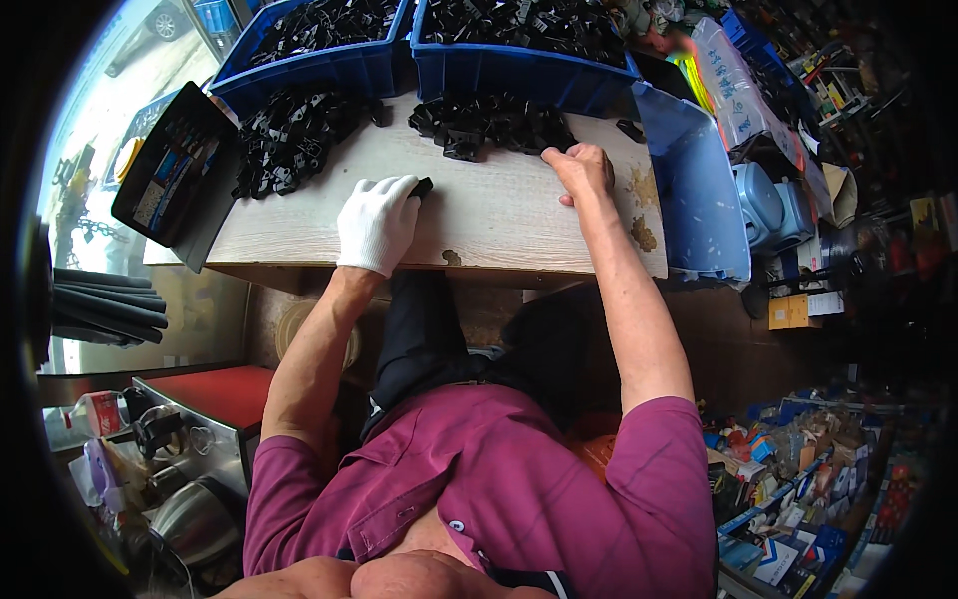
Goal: The person is inspecting and sorting small black plastic hardware components on a wooden workbench.
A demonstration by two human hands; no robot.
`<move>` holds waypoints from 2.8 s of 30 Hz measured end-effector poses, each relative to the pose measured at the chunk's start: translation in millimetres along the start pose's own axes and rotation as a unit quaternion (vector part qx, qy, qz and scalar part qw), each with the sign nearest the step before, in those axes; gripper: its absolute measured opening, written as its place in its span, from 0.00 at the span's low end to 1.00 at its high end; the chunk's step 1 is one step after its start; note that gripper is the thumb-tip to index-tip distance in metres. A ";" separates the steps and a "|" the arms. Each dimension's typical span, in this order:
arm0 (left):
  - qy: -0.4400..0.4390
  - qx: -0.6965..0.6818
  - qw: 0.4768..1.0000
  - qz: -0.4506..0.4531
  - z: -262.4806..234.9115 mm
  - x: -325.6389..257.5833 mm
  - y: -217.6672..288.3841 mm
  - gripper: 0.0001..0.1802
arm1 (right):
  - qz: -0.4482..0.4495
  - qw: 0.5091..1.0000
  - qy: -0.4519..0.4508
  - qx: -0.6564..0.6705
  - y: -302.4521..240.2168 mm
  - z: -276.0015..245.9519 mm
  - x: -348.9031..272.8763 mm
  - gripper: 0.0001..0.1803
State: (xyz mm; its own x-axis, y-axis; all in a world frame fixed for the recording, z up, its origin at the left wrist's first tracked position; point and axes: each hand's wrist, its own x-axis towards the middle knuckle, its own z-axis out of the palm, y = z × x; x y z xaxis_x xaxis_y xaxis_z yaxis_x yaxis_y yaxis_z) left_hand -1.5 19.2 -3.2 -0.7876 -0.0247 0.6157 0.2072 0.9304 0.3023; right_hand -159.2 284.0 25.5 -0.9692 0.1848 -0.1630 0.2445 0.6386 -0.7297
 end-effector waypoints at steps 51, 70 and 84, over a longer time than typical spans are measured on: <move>0.005 -0.200 0.980 0.012 9.9 9.4 24.5 0.12 | -0.089 0.971 -0.223 -0.012 -10.1 6.1 -87.6 0.16; -0.158 -0.211 0.945 0.194 29.9 33.4 17.6 0.19 | -0.134 0.961 -0.239 0.036 -9.4 18.9 -101.2 0.12; -0.107 -0.152 0.962 0.202 24.8 13.9 25.3 0.28 | -0.136 0.963 -0.232 0.026 -11.1 19.7 -104.0 0.14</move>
State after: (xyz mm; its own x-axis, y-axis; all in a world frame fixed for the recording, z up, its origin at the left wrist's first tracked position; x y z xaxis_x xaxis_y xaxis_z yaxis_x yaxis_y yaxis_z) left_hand -21.6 51.4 -5.0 -0.7017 0.4222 0.5739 0.6558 0.6976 0.2886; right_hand -61.7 242.9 37.5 -0.9093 -0.3456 -0.2318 -0.0100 0.5751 -0.8180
